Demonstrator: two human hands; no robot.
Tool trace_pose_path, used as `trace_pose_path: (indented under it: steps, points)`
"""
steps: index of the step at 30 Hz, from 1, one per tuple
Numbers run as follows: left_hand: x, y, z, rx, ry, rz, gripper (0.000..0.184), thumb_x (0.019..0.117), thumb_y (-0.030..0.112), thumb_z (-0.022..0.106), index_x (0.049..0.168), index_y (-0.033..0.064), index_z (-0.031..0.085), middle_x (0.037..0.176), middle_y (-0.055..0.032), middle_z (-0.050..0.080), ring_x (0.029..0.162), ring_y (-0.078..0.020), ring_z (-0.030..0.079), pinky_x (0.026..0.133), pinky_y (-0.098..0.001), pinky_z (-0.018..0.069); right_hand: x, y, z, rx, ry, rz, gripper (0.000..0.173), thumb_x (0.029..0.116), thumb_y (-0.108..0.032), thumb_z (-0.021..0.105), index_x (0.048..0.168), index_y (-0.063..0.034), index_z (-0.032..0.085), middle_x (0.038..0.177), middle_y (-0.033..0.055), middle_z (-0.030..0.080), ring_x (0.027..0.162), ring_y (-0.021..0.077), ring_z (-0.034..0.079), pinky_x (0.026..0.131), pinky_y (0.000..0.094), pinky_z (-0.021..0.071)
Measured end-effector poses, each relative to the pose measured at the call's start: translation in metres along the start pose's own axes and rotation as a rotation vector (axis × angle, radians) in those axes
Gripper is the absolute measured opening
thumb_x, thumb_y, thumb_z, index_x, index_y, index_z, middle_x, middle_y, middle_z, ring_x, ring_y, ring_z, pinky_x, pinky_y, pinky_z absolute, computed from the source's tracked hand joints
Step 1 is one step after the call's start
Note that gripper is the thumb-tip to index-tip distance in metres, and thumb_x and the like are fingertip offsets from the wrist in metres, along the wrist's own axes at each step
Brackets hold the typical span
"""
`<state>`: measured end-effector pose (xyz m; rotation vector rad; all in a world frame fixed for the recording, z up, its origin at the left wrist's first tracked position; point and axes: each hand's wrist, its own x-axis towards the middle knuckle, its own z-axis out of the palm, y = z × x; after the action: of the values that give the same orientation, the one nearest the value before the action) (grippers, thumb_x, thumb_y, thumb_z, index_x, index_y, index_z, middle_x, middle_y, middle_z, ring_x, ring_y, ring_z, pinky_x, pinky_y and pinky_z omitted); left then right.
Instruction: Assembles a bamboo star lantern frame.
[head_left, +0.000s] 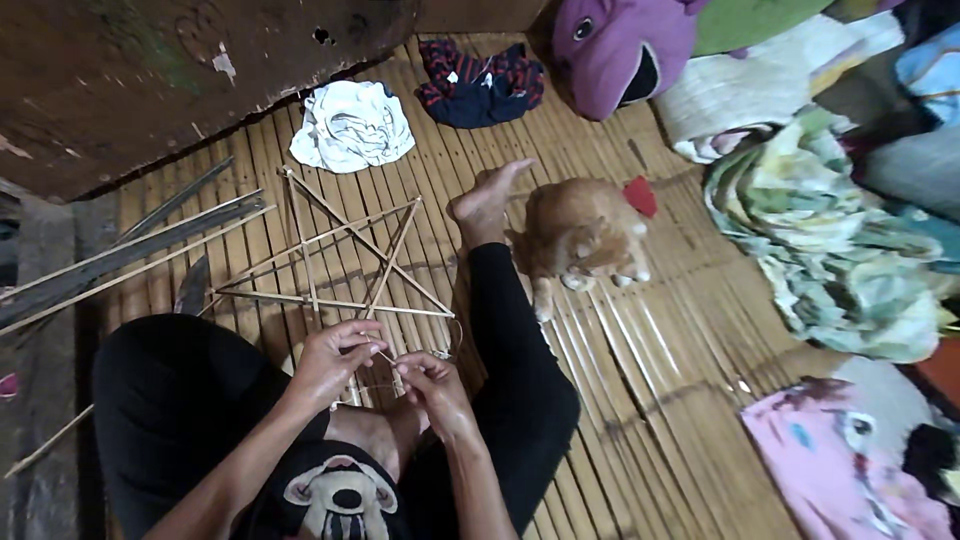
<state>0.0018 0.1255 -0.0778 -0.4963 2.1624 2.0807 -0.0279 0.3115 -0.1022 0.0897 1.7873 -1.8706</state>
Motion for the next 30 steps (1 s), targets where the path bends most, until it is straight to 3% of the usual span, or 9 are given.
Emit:
trace_pose_path:
  steps: [2,3,5,9,12,15,23,27,30]
  points:
    - [-0.002,-0.001,0.0,0.057,-0.013,0.008,0.025,0.0965,0.004,0.067,0.121,0.0007,0.069,0.099,0.0,0.077,0.08,-0.0016,0.07,0.075,-0.0191,0.0575,-0.002,-0.002,-0.003,-0.267,0.037,-0.094,0.033,0.0893,-0.005,0.071,0.122,-0.0005,0.07,0.117,0.0078,0.07,0.094,0.0107,0.068,0.077,0.0302,0.0578]
    - [-0.003,-0.001,0.001,0.076,-0.027,0.006,0.025,0.0967,0.004,0.066,0.121,0.0004,0.069,0.1,-0.0007,0.077,0.081,-0.0025,0.071,0.076,-0.0201,0.058,-0.002,-0.004,-0.005,-0.328,0.024,-0.136,0.048,0.0869,-0.006,0.074,0.134,0.0004,0.064,0.139,0.0149,0.061,0.118,0.0193,0.065,0.089,0.038,0.0576]
    - [-0.005,-0.002,0.005,0.08,-0.051,-0.006,0.026,0.0966,0.005,0.067,0.122,0.001,0.069,0.1,-0.0004,0.077,0.081,-0.0023,0.071,0.075,-0.0197,0.0581,0.0,-0.008,-0.004,-0.257,-0.037,-0.177,0.064,0.0849,-0.005,0.073,0.145,0.0018,0.053,0.152,0.0185,0.05,0.128,0.0218,0.061,0.09,0.035,0.0609]
    - [-0.006,-0.009,0.014,-0.035,-0.043,0.039,0.026,0.0935,-0.001,0.068,0.119,-0.0006,0.069,0.1,-0.0009,0.078,0.087,-0.004,0.073,0.08,-0.0214,0.0601,0.009,-0.006,0.007,0.107,-0.263,-0.065,0.062,0.0869,0.006,0.062,0.146,0.0063,0.044,0.13,0.0129,0.064,0.093,0.015,0.071,0.071,0.0313,0.0629]
    - [0.001,-0.014,0.013,-0.056,0.022,0.061,0.025,0.0921,-0.003,0.069,0.117,-0.0023,0.069,0.098,-0.0014,0.077,0.084,-0.0038,0.072,0.078,-0.0212,0.0599,0.019,0.005,0.015,0.187,-0.203,0.01,0.033,0.09,0.008,0.059,0.123,0.0056,0.061,0.09,0.0028,0.073,0.069,0.0071,0.068,0.062,0.0239,0.0587]
    - [0.013,-0.021,0.003,0.062,0.038,0.031,0.022,0.0925,0.0,0.071,0.114,-0.0006,0.071,0.095,-0.0011,0.077,0.077,-0.002,0.07,0.072,-0.0198,0.0582,0.028,0.012,0.015,0.159,-0.049,0.031,0.009,0.0944,0.007,0.06,0.094,0.0031,0.068,0.072,-0.001,0.067,0.053,0.0005,0.057,0.05,0.0161,0.0489]
    - [0.062,-0.003,-0.015,0.482,-0.134,-0.042,0.02,0.0962,0.004,0.07,0.116,0.0015,0.072,0.099,-0.0074,0.076,0.082,-0.0103,0.071,0.082,-0.031,0.058,0.054,0.02,0.017,0.026,0.088,0.119,0.007,0.0959,0.002,0.065,0.095,0.0059,0.071,0.071,0.0011,0.064,0.053,0.0001,0.049,0.05,0.0162,0.042]
    - [0.095,0.015,-0.02,0.734,-0.167,-0.011,0.021,0.0998,0.005,0.065,0.119,0.0041,0.073,0.109,-0.0114,0.076,0.102,-0.0251,0.073,0.095,-0.05,0.0543,0.071,0.029,0.021,0.027,0.176,0.157,0.008,0.0979,0.002,0.063,0.093,0.006,0.068,0.07,0.0013,0.059,0.055,0.0015,0.046,0.052,0.0172,0.0398]
    - [0.122,0.015,-0.018,0.916,-0.261,-0.034,0.022,0.1019,0.004,0.058,0.117,0.005,0.074,0.113,-0.0167,0.074,0.109,-0.0368,0.069,0.097,-0.0616,0.0486,0.082,0.039,0.023,0.062,0.259,0.216,0.011,0.1019,-0.001,0.058,0.099,0.0068,0.065,0.074,0.0033,0.056,0.057,0.0047,0.047,0.055,0.0194,0.0419]
